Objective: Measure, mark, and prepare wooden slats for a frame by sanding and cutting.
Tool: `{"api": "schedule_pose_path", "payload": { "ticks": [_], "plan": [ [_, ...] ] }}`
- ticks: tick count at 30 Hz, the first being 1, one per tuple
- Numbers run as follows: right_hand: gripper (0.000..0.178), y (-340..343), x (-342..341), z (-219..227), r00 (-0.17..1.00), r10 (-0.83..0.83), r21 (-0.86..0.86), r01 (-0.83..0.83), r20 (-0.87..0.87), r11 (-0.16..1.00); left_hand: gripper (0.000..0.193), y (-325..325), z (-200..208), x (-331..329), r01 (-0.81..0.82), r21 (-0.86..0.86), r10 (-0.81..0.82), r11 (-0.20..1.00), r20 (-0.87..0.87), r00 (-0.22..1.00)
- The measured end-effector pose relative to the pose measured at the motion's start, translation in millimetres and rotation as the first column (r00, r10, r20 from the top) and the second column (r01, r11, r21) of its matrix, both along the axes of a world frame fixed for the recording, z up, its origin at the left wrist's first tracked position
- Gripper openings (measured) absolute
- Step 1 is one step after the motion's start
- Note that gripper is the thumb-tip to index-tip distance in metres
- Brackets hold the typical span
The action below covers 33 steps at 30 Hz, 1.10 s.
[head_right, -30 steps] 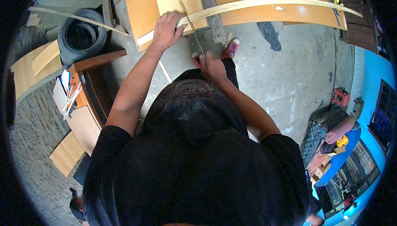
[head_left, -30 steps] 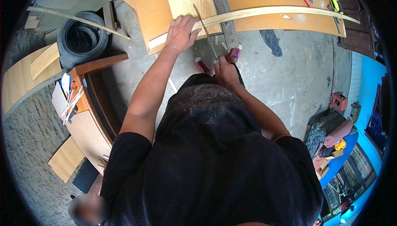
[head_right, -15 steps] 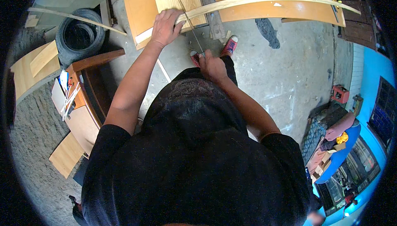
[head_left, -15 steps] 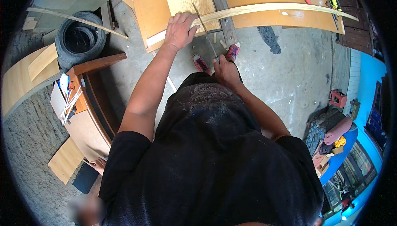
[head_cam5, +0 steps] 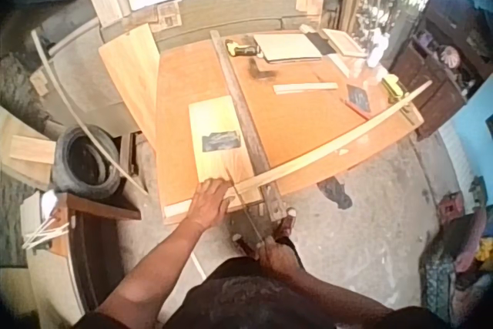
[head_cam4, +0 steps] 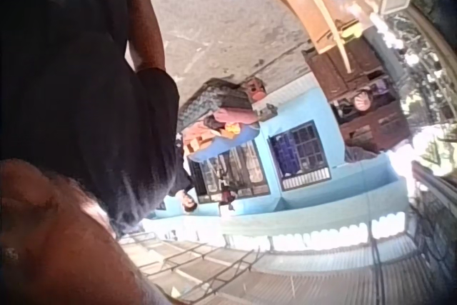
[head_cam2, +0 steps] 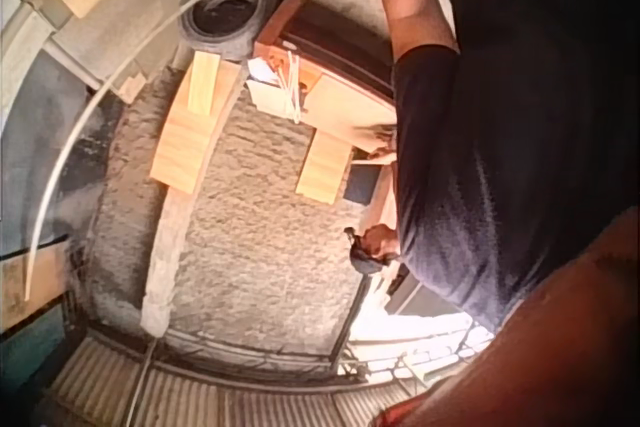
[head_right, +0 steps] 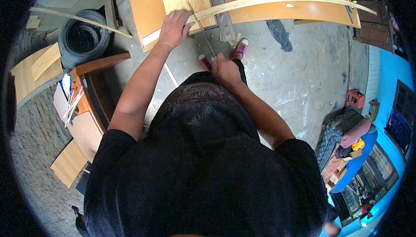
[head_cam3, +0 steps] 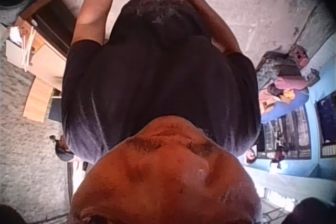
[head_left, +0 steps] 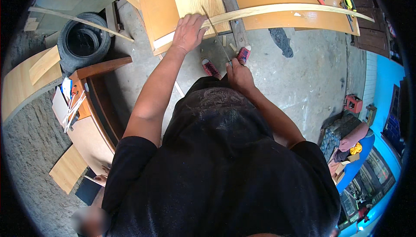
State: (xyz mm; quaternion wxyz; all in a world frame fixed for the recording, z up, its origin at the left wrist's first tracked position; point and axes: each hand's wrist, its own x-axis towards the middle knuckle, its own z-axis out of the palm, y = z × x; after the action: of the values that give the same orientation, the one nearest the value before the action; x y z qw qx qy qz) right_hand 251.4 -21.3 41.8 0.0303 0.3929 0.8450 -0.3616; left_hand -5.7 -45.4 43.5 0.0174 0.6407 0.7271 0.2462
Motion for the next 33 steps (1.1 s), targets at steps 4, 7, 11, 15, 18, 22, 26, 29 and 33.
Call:
{"api": "schedule_pose_path", "payload": {
  "ticks": [4,7,11,15,18,22,26,29,33],
  "plan": [
    [0.031,-0.4,1.7,-4.4,0.999,-0.003,0.013,0.003,-0.043,1.000,0.036,-0.2,1.4,0.1,-0.002,-0.026,0.002,1.000,-0.024,1.000],
    [0.024,-5.4,8.6,-10.4,0.999,0.015,0.009,-0.014,-0.052,1.000,0.036,0.2,1.1,0.0,0.005,-0.049,-0.005,0.999,-0.008,1.000],
    [0.023,-2.1,2.8,-12.2,0.997,0.034,0.046,-0.031,-0.070,0.998,0.037,-0.3,0.3,-0.7,0.002,-0.046,-0.003,0.999,-0.031,1.000],
    [0.024,-4.9,0.6,-7.2,0.998,0.004,0.037,-0.001,-0.065,0.999,0.037,-0.2,0.4,-0.8,0.002,-0.062,-0.003,0.998,-0.015,1.000],
    [0.024,-8.1,8.1,-5.0,1.000,-0.013,-0.017,0.013,-0.011,1.000,0.037,0.5,0.5,-1.1,0.004,-0.070,-0.006,0.998,-0.018,1.000],
    [0.024,-4.2,4.5,-0.8,0.999,-0.016,-0.017,0.015,-0.047,1.000,0.037,-0.5,0.5,-2.5,0.005,-0.063,-0.006,0.998,-0.015,1.000],
    [0.025,-6.4,7.2,-2.7,0.999,-0.011,0.021,0.012,-0.032,1.000,0.038,-0.2,-2.7,-2.8,0.017,-0.047,-0.019,0.999,-0.036,0.999],
    [0.025,-6.1,10.4,-3.1,1.000,-0.007,0.011,0.007,-0.012,1.000,0.037,-0.2,-3.4,-2.9,0.018,-0.041,-0.019,0.999,-0.035,0.999],
    [0.026,-7.4,10.1,-7.0,1.000,-0.017,-0.012,0.017,-0.024,1.000,0.037,-0.3,-2.5,-2.9,0.018,-0.028,-0.019,0.999,-0.042,0.999]
  ]
}}
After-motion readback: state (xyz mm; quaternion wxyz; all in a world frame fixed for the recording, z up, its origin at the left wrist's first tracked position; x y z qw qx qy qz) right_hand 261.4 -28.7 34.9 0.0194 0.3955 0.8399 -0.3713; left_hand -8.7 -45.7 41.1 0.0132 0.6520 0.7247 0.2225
